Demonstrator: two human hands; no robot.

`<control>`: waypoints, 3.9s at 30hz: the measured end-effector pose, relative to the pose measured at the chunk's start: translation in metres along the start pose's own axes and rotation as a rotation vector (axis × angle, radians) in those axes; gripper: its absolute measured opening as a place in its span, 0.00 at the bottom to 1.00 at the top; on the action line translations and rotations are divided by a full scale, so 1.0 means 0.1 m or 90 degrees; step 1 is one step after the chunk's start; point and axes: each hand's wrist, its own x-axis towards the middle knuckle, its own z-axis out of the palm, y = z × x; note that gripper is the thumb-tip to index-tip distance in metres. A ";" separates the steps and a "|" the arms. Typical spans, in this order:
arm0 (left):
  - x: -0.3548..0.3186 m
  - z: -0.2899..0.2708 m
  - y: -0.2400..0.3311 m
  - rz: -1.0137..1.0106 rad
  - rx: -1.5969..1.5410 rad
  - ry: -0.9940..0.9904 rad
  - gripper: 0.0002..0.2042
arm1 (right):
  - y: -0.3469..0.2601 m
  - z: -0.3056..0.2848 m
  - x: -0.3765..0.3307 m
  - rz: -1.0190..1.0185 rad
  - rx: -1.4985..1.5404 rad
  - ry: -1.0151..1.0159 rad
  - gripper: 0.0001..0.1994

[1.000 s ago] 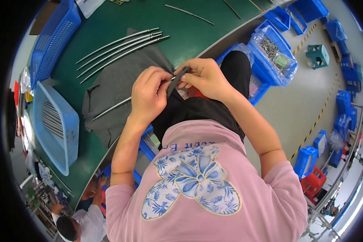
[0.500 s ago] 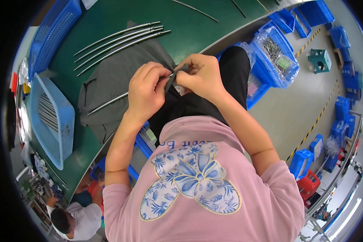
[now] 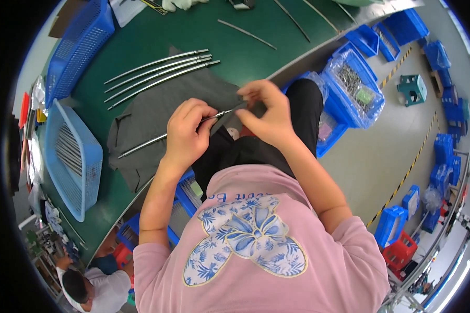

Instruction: Measuring metal rods with a digital micrometer and filing them at a factory workbench.

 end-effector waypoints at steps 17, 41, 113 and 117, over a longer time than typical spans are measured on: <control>-0.18 -0.01 0.50 -0.493 -0.554 0.088 0.12 | -0.46 -0.05 0.50 -0.213 -0.266 -0.289 0.10; 0.19 -0.26 0.44 -0.196 -0.825 0.203 0.10 | 0.12 -0.10 2.58 0.126 -0.887 -0.200 0.21; 0.13 -0.17 0.60 -0.311 -0.740 0.070 0.10 | -0.88 -0.26 0.45 0.508 0.689 -0.163 0.33; 0.14 -0.17 0.62 -0.297 -0.788 0.074 0.10 | -0.87 -0.25 0.43 0.490 0.752 -0.134 0.30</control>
